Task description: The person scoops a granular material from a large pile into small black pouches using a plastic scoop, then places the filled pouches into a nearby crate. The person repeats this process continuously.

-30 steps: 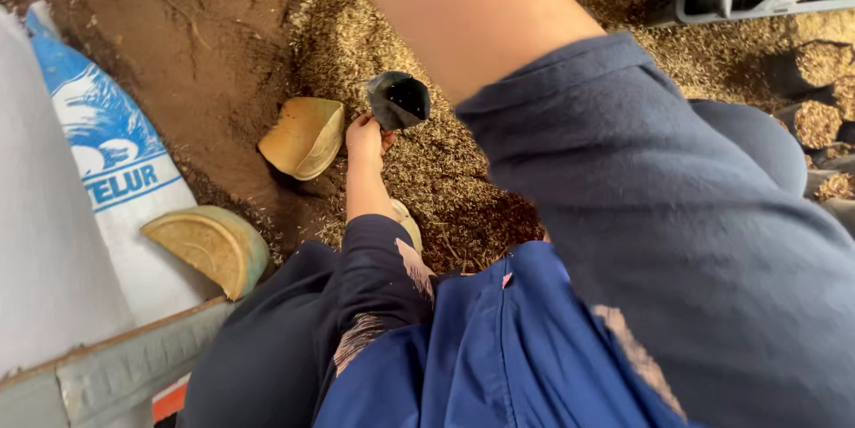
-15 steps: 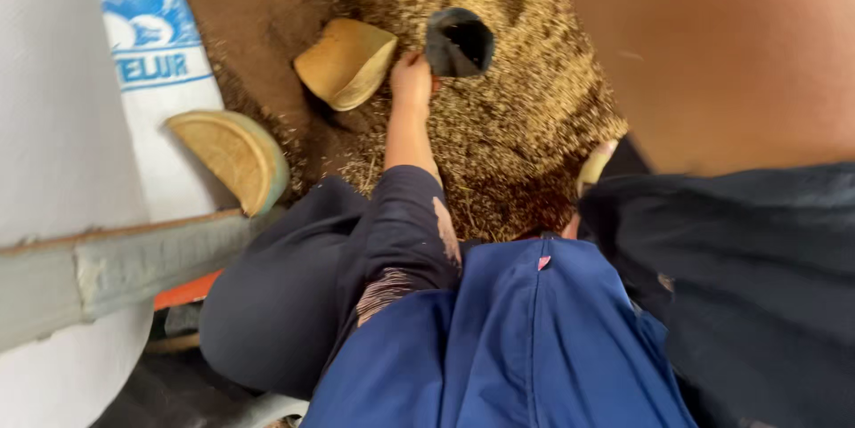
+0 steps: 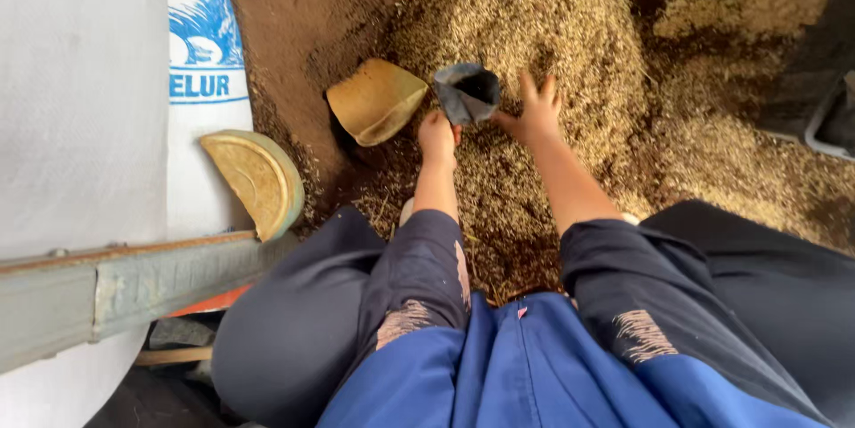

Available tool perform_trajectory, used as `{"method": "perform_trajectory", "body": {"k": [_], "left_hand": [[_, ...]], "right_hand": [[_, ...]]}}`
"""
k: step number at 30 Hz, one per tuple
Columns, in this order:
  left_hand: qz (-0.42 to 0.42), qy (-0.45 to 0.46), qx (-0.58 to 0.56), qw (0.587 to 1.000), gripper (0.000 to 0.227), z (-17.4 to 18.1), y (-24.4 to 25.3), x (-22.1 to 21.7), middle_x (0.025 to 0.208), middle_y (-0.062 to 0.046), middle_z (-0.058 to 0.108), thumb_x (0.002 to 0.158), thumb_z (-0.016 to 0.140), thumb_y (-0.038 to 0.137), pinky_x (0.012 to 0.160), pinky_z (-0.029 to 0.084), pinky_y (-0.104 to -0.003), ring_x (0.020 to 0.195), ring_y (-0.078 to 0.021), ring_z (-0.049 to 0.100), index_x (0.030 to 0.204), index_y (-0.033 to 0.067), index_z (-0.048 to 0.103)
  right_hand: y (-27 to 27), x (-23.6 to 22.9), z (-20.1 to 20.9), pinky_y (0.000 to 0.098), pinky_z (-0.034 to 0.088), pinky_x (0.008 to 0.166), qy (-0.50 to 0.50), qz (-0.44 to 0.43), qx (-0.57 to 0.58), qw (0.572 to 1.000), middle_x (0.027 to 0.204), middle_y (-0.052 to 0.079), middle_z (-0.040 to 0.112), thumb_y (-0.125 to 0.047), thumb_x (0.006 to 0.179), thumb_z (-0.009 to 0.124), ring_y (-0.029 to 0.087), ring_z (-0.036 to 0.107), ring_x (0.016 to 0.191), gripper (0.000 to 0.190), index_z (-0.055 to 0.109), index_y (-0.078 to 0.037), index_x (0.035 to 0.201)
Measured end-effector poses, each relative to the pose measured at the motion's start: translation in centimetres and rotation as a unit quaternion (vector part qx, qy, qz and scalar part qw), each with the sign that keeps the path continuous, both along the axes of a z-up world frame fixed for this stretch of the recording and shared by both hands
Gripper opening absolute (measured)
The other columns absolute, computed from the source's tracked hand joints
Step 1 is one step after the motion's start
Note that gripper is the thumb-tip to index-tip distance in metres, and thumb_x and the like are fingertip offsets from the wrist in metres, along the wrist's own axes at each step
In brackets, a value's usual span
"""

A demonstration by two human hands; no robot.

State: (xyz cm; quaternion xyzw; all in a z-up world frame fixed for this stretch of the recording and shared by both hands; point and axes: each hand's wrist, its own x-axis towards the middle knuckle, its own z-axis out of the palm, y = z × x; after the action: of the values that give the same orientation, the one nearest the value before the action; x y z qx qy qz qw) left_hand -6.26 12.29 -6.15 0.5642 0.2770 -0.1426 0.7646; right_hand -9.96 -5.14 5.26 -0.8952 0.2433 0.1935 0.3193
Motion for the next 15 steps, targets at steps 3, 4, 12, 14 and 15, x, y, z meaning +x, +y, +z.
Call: {"method": "perform_trajectory", "body": {"k": [3,4,12,14,15], "left_hand": [[-0.019,-0.075,-0.024,0.997,0.030,-2.0,-0.6,0.4,0.066,-0.004,0.054,0.109,0.047,0.021,0.048,0.035,-0.033,0.051,-0.0127,0.043,0.090,0.0011,0.059],[-0.014,-0.061,-0.010,0.998,0.028,-2.7,-0.9,0.7,0.066,-0.004,0.055,0.109,0.049,0.021,0.049,0.037,-0.032,0.052,-0.0122,0.045,0.092,0.0019,0.061],[-0.020,-0.073,0.128,0.989,0.024,-4.2,-4.3,3.7,0.069,-0.006,0.061,0.103,0.057,0.019,0.051,0.040,-0.033,0.054,-0.0140,0.053,0.098,0.0000,0.071],[-0.049,-0.064,0.177,0.981,0.027,-3.7,-4.8,4.1,0.070,-0.005,0.065,0.102,0.055,0.023,0.053,0.046,-0.032,0.055,-0.0128,0.059,0.101,0.0016,0.070],[-0.064,-0.059,0.200,0.976,0.028,-3.5,-5.0,4.2,0.070,-0.005,0.067,0.102,0.054,0.026,0.053,0.049,-0.031,0.056,-0.0122,0.061,0.103,0.0024,0.070]], "right_hand": [[0.9,-0.3,-2.7,0.0524,0.046,0.109,-0.083,0.109,-0.131,0.982,0.166,0.017,0.015,-0.018,0.088,0.079,0.053,0.019,0.146,0.088,0.030,-0.032,0.158],[0.5,0.0,-3.6,0.0497,0.050,0.107,-0.097,0.123,-0.147,0.977,0.164,0.016,0.023,-0.007,0.088,0.074,0.048,0.027,0.146,0.080,0.037,-0.029,0.156],[-4.7,5.7,2.0,0.0329,0.061,0.086,-0.087,-0.028,0.115,0.989,0.117,0.011,0.071,-0.007,0.094,0.065,0.021,0.072,0.097,0.028,0.068,-0.011,0.122],[-6.5,6.2,6.3,0.0282,0.062,0.078,-0.091,-0.067,0.194,0.974,0.111,0.012,0.072,-0.008,0.093,0.065,0.019,0.073,0.090,0.031,0.066,-0.012,0.123],[-6.6,6.2,7.9,0.0263,0.063,0.076,-0.091,-0.074,0.203,0.972,0.110,0.013,0.073,-0.009,0.093,0.065,0.019,0.073,0.088,0.033,0.065,-0.013,0.125]]}}
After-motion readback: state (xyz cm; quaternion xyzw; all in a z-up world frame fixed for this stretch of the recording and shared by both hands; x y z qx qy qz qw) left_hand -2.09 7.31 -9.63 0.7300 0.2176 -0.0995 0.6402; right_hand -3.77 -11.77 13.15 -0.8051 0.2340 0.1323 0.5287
